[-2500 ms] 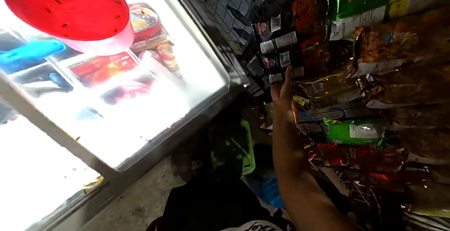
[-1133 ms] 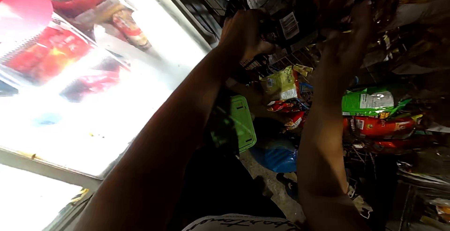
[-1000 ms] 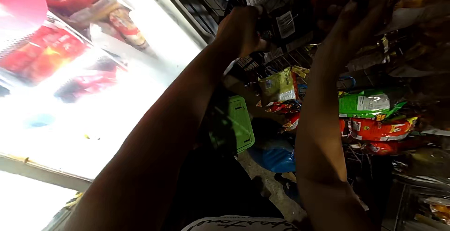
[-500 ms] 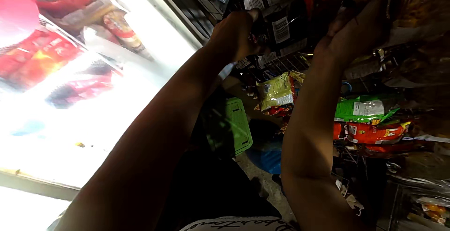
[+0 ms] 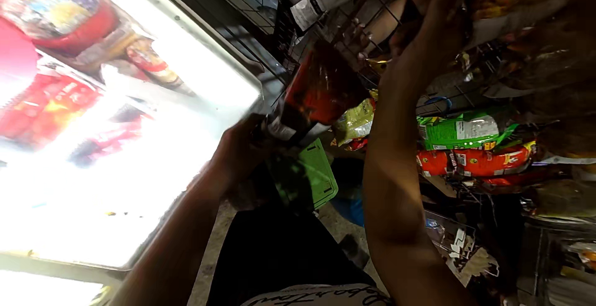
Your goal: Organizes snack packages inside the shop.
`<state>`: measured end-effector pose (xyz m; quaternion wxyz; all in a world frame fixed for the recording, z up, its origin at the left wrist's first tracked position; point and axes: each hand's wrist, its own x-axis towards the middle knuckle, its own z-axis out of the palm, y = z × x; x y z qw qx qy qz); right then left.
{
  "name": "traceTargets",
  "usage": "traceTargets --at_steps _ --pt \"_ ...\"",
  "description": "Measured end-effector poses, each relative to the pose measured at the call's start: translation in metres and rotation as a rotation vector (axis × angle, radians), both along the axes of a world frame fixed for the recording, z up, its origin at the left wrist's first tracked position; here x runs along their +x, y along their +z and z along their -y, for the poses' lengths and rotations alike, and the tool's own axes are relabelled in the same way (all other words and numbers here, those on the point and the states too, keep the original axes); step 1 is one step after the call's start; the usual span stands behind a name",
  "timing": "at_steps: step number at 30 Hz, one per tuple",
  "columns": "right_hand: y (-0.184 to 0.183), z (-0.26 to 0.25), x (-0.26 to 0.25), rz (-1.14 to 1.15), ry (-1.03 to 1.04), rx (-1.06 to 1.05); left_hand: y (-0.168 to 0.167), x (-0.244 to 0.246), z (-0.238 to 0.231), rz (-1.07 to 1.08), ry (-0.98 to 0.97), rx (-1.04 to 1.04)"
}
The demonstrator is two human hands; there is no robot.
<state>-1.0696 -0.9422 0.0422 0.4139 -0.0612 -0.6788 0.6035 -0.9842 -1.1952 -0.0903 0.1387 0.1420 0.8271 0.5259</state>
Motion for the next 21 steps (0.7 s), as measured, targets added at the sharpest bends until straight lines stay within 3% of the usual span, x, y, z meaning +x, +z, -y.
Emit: traceTargets --at_steps 3,6,9,11,13,16,19,21 --pt "-0.019 0.003 0.046 0.090 0.145 0.106 -0.005 0.036 0.004 0.152 0.065 0.109" --pt "-0.054 0.002 0.129 0.226 0.366 0.176 -0.002 0.072 -0.007 0.195 0.100 0.342" --pt "-0.101 0.005 0.216 0.397 0.581 0.013 0.001 0.107 -0.032 0.287 0.048 0.433" --pt "-0.108 0.009 0.256 0.550 0.614 -0.062 -0.007 0.132 -0.052 0.263 -0.002 0.350" --pt "-0.103 0.000 0.283 0.636 0.556 -0.155 -0.021 0.155 -0.072 0.079 0.000 0.194" --pt "-0.107 -0.033 0.319 0.724 0.396 -0.103 -0.023 0.179 -0.117 -0.383 0.069 0.118" --pt "-0.110 -0.067 0.363 0.742 0.428 0.014 -0.001 0.206 -0.178 -0.634 -0.265 -0.011" --pt "-0.108 -0.094 0.395 0.743 0.479 -0.019 -0.008 0.225 -0.220 -0.743 -0.380 -0.058"
